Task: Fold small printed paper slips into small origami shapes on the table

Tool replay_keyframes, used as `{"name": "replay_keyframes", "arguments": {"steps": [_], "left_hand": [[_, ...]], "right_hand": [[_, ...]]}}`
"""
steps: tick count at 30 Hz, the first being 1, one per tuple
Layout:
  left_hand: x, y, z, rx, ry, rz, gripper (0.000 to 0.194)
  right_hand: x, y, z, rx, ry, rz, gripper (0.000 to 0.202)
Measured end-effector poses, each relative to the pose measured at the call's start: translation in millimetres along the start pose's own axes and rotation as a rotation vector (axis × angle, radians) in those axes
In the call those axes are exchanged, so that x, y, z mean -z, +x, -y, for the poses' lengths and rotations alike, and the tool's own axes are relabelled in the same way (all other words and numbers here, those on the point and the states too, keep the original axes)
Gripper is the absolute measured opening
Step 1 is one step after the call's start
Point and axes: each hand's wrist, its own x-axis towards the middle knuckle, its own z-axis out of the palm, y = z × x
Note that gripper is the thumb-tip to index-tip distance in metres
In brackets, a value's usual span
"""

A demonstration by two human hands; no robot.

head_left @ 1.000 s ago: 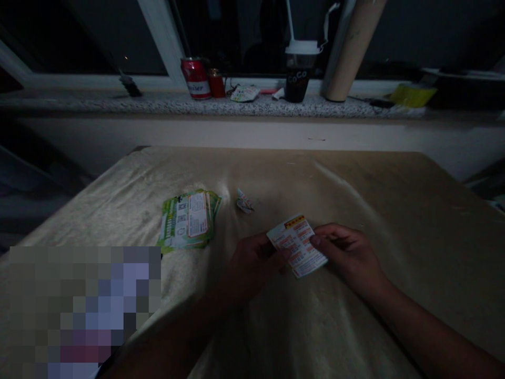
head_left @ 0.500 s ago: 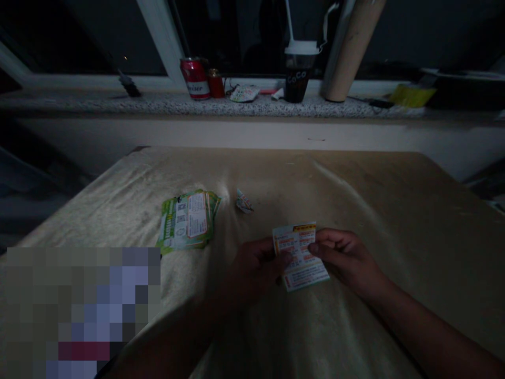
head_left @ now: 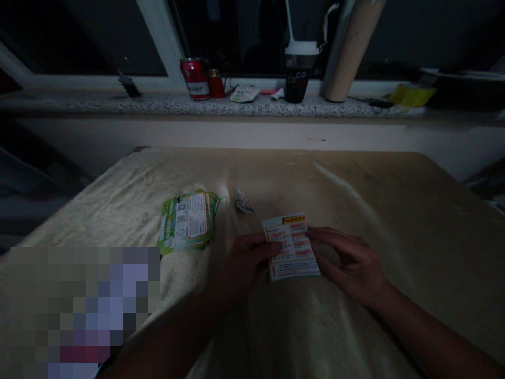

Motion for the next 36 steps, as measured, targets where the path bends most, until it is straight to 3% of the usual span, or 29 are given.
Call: {"name": "replay_keyframes", "arguments": {"steps": [4,8,14,18,25,33,36], "left_hand": [[0.0,-1.5,-0.3,-0.038,0.053,0.010,0.027],[8.9,-4.2,3.5,-0.327,0.172,0.021,0.050],[14.1,-9.0,7.0,-0.620,0.590,0.027,0.047],[5.7,-12.9,0.5,-0.619,0.715,0.037,0.018],[-3.5,-15.8,-2.5,-0.673,0.695,0.046,0.016],[-1.9,-15.5,0.3,-0.683,0.653,0.125,0.013],[3.5,-14.9,-1.6,-0.721,0.612,0.064,0.017]], "right_hand": [[0.1,4.1,6.5,0.128,-0.075,0.017,0.025],[-1.1,6.1,10.4,0.080,-0.073,-0.095,0.019],[-2.4,5.5,11.7,0.041,-0.005,-0.139,0.017],[-2.6,4.3,12.8,0.032,0.041,-0.113,0.017],[-4.1,0.9,16.1,0.040,0.025,-0.157,0.022],[-4.5,-0.4,19.8,0.059,0.016,-0.197,0.019],[-0.7,1.9,20.6,0.078,0.011,-0.167,0.020]]}}
